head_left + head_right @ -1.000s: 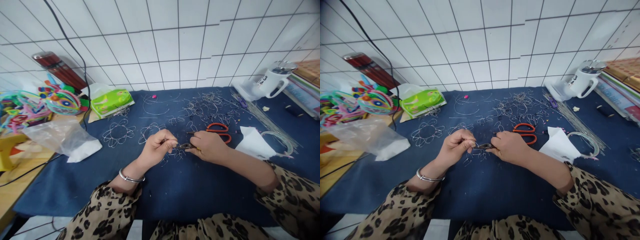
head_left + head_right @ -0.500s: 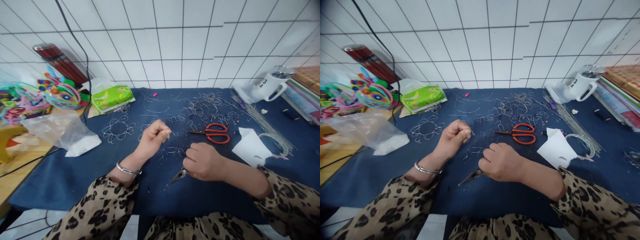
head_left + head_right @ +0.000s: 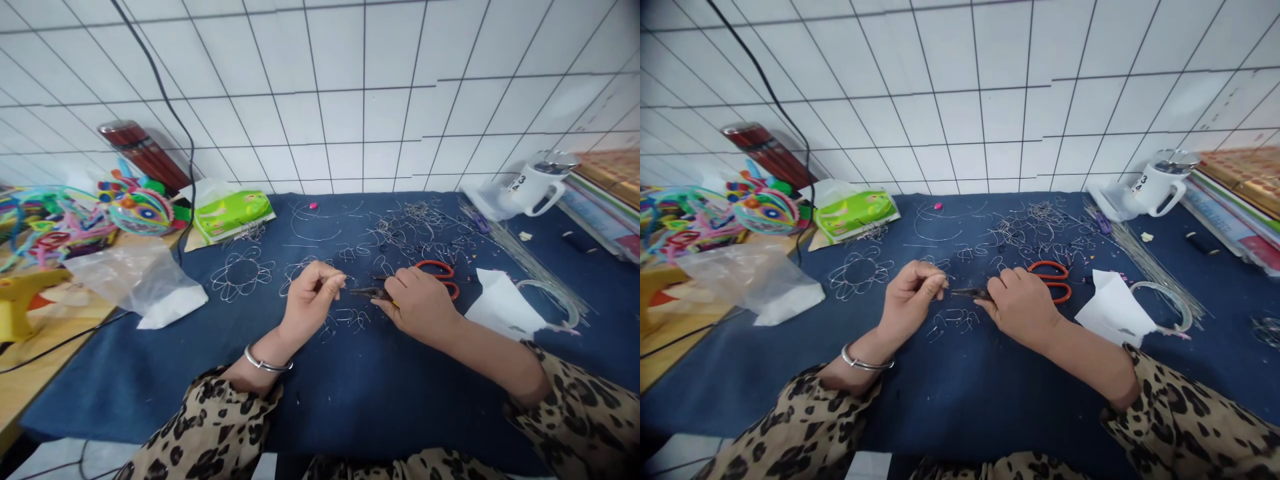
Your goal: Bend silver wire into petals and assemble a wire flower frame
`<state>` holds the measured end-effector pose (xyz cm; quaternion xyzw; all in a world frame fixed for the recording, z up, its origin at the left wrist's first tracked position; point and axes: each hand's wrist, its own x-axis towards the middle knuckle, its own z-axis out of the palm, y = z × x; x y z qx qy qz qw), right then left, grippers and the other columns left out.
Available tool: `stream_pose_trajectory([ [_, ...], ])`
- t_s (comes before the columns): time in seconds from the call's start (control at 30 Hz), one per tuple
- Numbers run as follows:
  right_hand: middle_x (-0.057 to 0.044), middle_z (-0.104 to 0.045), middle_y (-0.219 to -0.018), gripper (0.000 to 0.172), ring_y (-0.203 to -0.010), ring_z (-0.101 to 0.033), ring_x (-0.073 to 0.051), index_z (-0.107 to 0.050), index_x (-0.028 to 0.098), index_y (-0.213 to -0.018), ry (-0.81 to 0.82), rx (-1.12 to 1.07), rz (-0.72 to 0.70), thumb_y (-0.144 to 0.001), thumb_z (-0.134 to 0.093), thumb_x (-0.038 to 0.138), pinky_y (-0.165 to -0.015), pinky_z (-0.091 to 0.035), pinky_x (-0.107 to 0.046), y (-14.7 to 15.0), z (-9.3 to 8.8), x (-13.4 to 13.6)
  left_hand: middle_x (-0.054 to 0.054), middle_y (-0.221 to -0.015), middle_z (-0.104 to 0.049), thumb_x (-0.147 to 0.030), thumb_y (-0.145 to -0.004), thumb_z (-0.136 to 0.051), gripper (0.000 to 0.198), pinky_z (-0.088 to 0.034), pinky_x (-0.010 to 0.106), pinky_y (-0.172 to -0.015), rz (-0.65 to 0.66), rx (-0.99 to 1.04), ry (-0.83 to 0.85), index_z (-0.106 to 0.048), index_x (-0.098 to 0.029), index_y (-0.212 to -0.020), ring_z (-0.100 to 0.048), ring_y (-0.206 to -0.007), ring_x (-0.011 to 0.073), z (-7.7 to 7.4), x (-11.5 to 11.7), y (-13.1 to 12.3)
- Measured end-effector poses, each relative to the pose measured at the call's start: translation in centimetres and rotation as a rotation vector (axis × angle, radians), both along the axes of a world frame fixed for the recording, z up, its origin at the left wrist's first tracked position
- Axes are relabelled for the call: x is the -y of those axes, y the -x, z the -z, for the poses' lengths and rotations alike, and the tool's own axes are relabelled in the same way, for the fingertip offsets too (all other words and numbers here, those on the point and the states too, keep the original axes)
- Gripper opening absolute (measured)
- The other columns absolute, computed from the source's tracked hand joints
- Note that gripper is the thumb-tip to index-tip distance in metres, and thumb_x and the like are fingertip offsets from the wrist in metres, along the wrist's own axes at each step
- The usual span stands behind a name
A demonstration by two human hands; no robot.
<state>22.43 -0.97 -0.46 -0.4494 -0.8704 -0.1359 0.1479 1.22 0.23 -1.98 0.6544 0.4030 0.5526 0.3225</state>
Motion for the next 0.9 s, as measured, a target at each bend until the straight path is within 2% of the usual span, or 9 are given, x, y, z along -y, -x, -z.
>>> stream_pose_trajectory([
  [0.3,-0.007,-0.054,-0.073,0.041,-0.069,-0.043,-0.018,-0.057,0.015,-0.076,-0.002,0.006,-0.006,-0.092,-0.037,0.047,-0.062,-0.025,-0.03,-0.06,0.12,-0.21,0.0,-0.064,-0.058,-0.019,-0.083,-0.06,0.005,-0.046,0.025,-0.063,0.06,-0.09,-0.082,-0.062,-0.016,-0.08,-0.055,-0.059,0.0108,-0.12,0.19,0.08],
  [0.7,-0.006,-0.053,-0.071,0.042,-0.068,-0.042,-0.018,-0.055,0.016,-0.074,-0.044,0.042,0.004,-0.093,-0.035,0.048,-0.059,-0.022,-0.031,-0.12,0.22,-0.23,0.0,-0.064,-0.058,-0.015,-0.081,-0.061,0.003,-0.043,0.024,-0.06,-0.026,-0.286,-0.231,-0.06,-0.017,-0.079,-0.053,-0.06,0.0107,-0.12,0.19,-0.06],
  [0.9,-0.006,-0.053,-0.071,0.041,-0.068,-0.041,-0.018,-0.055,0.016,-0.075,-0.059,0.048,0.004,-0.093,-0.036,0.048,-0.059,-0.021,-0.031,-0.13,0.17,-0.28,-0.001,-0.062,-0.058,-0.016,-0.081,-0.061,0.004,-0.042,0.023,-0.059,-0.059,-0.34,-0.24,-0.06,-0.017,-0.078,-0.053,-0.058,0.0103,-0.1,0.2,-0.1],
])
